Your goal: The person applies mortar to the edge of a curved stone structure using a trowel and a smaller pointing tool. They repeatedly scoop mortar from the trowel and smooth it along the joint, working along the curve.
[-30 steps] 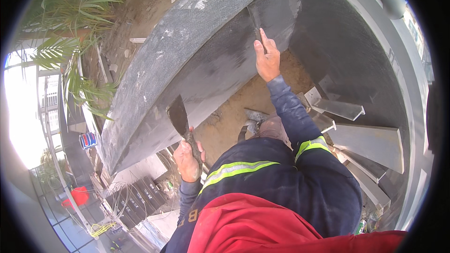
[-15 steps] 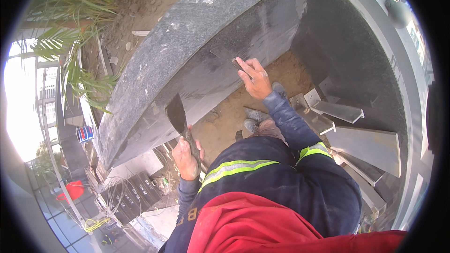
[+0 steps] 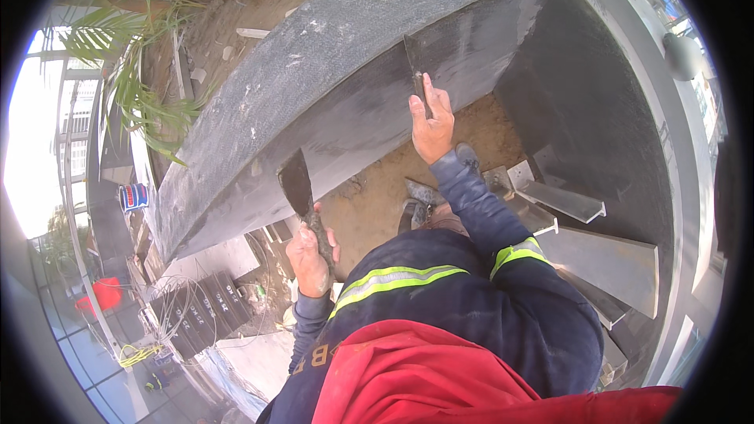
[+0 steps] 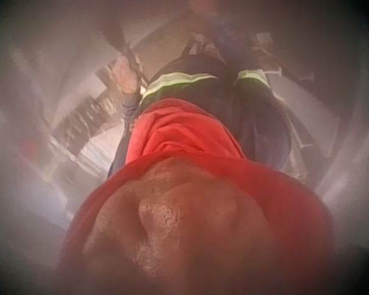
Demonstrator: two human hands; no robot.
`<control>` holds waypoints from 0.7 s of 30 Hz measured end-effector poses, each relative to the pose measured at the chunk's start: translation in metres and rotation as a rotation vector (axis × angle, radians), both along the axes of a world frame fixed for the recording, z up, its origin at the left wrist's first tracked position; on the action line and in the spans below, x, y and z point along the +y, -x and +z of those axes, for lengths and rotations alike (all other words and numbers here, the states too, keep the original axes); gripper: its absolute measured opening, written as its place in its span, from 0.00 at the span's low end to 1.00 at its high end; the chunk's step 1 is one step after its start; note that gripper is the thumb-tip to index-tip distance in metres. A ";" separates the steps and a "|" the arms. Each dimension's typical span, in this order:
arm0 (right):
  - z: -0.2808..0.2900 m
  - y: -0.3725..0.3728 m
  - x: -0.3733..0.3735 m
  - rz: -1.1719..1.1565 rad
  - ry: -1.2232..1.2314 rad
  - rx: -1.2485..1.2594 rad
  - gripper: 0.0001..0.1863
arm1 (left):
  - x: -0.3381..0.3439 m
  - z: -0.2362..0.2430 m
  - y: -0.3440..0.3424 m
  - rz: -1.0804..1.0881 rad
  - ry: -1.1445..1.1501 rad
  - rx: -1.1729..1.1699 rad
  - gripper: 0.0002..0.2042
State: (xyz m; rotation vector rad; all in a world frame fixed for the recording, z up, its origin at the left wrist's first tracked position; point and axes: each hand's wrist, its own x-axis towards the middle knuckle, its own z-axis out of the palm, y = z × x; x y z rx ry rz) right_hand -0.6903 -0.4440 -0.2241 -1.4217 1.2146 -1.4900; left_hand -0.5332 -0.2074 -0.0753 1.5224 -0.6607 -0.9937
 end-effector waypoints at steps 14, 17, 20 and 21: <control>0.023 0.028 0.076 0.389 -0.155 -0.041 0.25 | -0.003 -0.001 -0.006 -0.019 0.056 -0.074 0.34; 0.072 0.049 0.076 0.545 -0.584 -0.459 0.27 | -0.022 -0.010 0.001 -0.053 0.080 -0.092 0.33; 0.115 0.047 0.071 0.559 -0.482 -0.505 0.27 | -0.046 -0.009 0.020 -0.144 0.076 -0.102 0.33; 0.128 0.044 0.071 0.560 -0.432 -0.411 0.28 | -0.054 -0.012 0.025 -0.164 0.094 -0.084 0.34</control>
